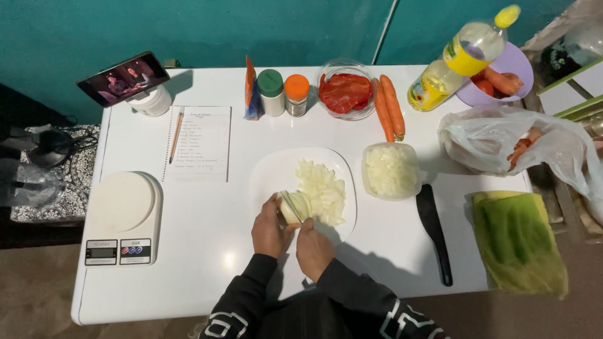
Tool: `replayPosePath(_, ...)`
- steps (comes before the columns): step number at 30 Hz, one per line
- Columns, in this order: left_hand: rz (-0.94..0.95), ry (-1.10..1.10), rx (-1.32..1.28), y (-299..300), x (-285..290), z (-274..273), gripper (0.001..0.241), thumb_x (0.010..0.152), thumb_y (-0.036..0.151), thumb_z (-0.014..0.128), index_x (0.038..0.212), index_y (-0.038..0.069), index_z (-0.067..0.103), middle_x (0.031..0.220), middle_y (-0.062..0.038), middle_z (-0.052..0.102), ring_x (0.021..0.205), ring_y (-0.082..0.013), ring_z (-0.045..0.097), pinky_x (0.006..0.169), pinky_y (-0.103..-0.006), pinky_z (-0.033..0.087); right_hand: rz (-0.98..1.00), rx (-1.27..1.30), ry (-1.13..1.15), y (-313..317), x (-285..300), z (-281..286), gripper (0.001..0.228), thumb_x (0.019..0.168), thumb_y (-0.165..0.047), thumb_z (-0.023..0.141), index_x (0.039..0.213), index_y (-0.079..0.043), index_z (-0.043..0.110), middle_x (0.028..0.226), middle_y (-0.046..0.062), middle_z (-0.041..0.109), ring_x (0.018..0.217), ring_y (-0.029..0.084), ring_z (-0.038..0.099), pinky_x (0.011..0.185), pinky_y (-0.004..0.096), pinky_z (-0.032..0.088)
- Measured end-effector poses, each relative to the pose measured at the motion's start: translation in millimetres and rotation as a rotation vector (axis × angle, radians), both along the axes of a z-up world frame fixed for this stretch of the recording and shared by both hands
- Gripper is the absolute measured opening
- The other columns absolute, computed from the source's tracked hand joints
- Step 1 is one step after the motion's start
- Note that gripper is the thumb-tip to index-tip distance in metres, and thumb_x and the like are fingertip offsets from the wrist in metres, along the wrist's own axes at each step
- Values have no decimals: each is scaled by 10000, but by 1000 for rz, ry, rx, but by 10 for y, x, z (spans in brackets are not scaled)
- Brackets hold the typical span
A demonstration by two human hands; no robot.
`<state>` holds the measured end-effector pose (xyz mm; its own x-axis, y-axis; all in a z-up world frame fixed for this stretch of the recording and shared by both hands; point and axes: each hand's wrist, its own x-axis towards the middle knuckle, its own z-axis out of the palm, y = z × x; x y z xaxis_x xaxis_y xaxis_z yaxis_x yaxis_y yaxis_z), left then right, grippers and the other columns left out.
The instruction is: Chopping onions on a plate using a small knife as part of food preparation.
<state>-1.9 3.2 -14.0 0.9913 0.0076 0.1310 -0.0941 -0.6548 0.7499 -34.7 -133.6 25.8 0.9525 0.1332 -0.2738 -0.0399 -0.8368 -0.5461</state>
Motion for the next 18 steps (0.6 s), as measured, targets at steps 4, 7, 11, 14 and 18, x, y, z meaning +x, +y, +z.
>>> replayPosePath(4, -22, 5, 69, 26, 41, -60, 784, 687, 308, 923, 1323, 38, 553, 1448, -135, 589, 1031, -353, 673, 845, -415, 558, -111, 23, 9, 96, 161, -456, 196, 963, -92, 553, 1056, 63, 477, 801, 290, 705, 785, 478, 707, 678, 561, 558)
replayPosePath(7, -30, -123, 110, 37, -2, -117, 752, 726, 258, 882, 1364, 41, 548, 1436, -128, 596, 1074, -353, 677, 859, -413, 562, -33, 125, 52, 112, 233, -443, 234, 926, -127, 580, 1011, 71, 488, 792, 264, 719, 782, 460, 716, 667, 537, 566)
replayPosePath(11, -26, -83, 96, 35, 64, -84, 796, 671, 238, 891, 1350, 29, 534, 1431, -149, 585, 1046, -360, 675, 849, -427, 556, -26, 18, 57, 31, 163, -512, 277, 896, -87, 568, 1079, 104, 486, 799, 278, 710, 766, 458, 710, 642, 537, 559)
replayPosePath(14, -22, -82, 77, -5, -8, 18, 816, 631, 240, 928, 1313, 17, 539, 1418, -162, 592, 1048, -369, 674, 856, -435, 552, 24, -100, 110, -113, -113, -441, 282, 918, -48, 522, 1136, 128, 489, 810, 291, 700, 741, 446, 715, 623, 530, 575)
replayPosePath(18, 12, -40, 75, -12, 31, 127, 836, 600, 203, 958, 1295, 1, 540, 1397, -164, 607, 1030, -366, 679, 845, -423, 560, 53, -177, 114, -248, -322, -458, 345, 898, -27, 512, 1186, 162, 483, 816, 298, 699, 726, 448, 711, 606, 542, 577)
